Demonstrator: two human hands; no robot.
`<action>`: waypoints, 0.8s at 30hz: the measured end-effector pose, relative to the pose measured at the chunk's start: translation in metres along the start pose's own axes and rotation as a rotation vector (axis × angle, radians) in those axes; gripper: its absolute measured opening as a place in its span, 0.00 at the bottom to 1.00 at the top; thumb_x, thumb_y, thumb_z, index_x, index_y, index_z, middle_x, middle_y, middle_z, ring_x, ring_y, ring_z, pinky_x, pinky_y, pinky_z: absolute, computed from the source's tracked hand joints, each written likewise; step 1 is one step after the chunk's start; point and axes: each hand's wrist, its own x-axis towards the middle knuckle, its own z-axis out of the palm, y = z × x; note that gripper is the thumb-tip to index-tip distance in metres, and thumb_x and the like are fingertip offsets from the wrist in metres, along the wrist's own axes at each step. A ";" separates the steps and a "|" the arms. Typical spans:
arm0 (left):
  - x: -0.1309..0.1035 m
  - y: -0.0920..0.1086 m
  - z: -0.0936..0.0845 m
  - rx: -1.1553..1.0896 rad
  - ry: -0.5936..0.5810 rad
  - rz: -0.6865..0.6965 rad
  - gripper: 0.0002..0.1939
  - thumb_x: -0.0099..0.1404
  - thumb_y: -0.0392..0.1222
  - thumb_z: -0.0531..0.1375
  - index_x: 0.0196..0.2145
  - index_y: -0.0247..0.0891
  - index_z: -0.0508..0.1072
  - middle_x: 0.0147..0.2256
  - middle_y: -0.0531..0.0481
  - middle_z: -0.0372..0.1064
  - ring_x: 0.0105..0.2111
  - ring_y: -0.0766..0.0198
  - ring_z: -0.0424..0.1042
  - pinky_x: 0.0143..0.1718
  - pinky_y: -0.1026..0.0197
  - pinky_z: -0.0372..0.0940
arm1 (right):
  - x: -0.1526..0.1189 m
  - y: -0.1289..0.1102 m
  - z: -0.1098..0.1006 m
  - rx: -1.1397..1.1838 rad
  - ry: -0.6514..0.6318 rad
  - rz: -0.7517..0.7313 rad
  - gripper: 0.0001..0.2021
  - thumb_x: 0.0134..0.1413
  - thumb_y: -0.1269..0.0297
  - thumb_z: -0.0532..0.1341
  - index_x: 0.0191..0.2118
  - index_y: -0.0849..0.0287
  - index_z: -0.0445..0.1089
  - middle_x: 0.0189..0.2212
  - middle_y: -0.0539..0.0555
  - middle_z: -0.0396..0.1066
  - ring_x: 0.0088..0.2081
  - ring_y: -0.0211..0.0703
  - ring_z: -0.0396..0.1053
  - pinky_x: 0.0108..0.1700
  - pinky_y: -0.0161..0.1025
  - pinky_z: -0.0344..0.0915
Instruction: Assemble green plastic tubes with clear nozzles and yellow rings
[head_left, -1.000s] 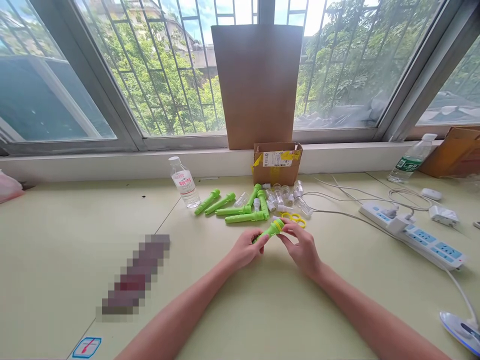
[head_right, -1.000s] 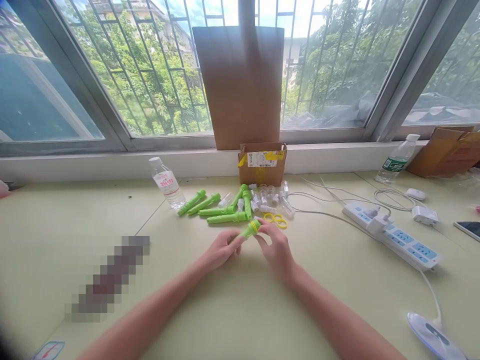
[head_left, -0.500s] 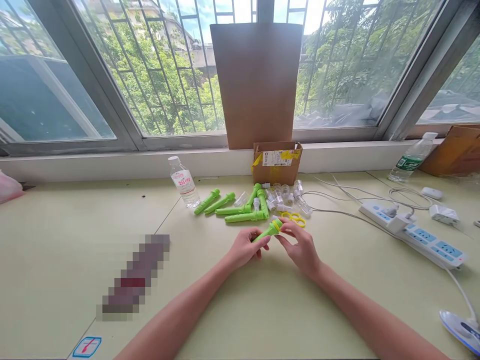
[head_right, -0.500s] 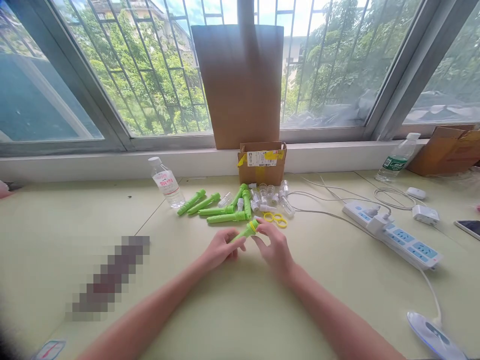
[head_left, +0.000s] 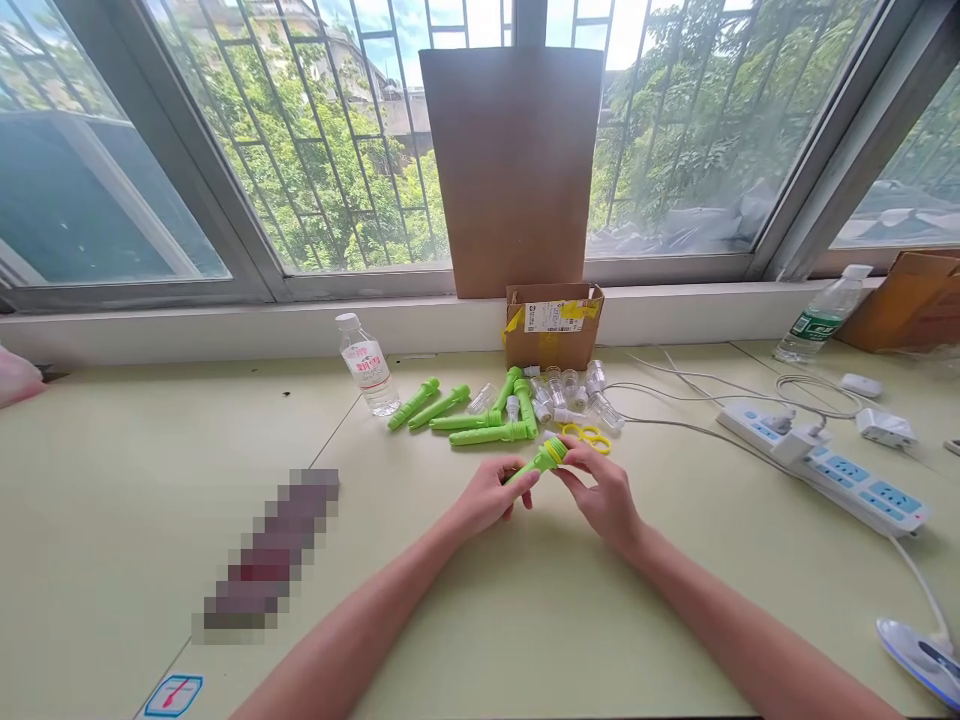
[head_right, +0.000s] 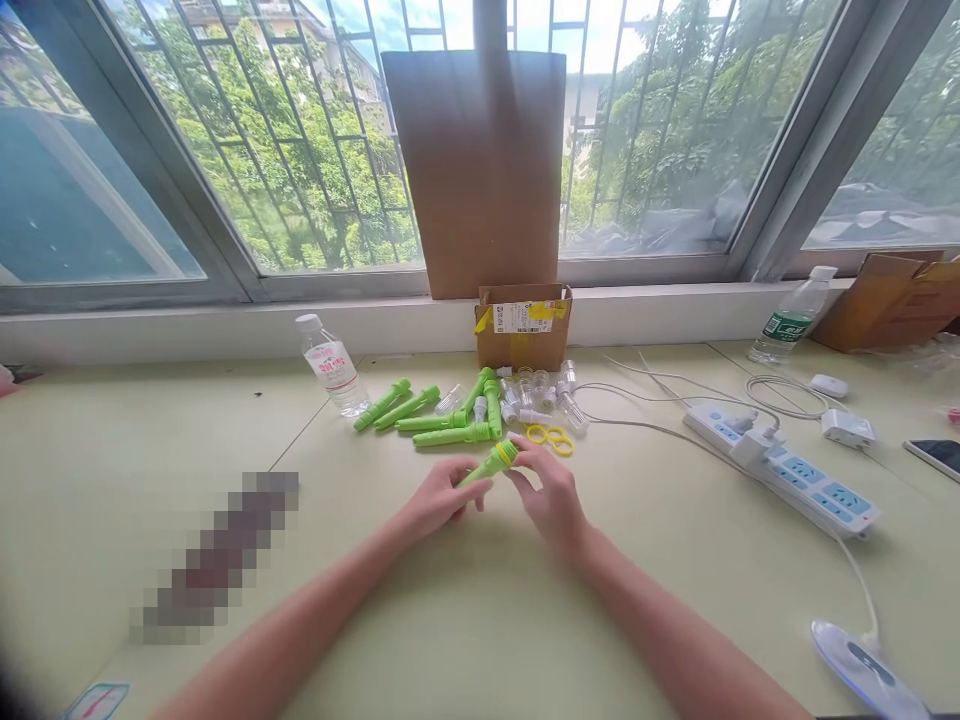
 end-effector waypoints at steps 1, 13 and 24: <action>0.000 0.001 0.000 0.002 0.020 -0.012 0.19 0.57 0.57 0.59 0.34 0.36 0.67 0.23 0.53 0.70 0.12 0.76 0.55 0.13 0.70 0.50 | 0.000 0.000 0.000 -0.003 0.002 -0.002 0.01 0.55 0.66 0.60 0.35 0.55 0.68 0.47 0.57 0.71 0.50 0.50 0.69 0.48 0.50 0.72; 0.001 -0.002 0.002 -0.063 0.040 0.048 0.18 0.57 0.54 0.59 0.32 0.34 0.70 0.30 0.47 0.72 0.21 0.69 0.68 0.15 0.70 0.56 | 0.001 -0.006 0.000 0.003 -0.017 0.024 0.04 0.54 0.67 0.61 0.36 0.55 0.66 0.44 0.57 0.72 0.52 0.50 0.68 0.46 0.49 0.73; 0.000 0.002 0.002 0.008 0.011 0.013 0.21 0.61 0.58 0.53 0.27 0.35 0.69 0.22 0.54 0.66 0.13 0.76 0.56 0.14 0.70 0.51 | 0.000 -0.002 0.000 -0.028 -0.018 -0.016 0.03 0.55 0.67 0.59 0.37 0.54 0.66 0.45 0.57 0.71 0.51 0.49 0.68 0.47 0.50 0.72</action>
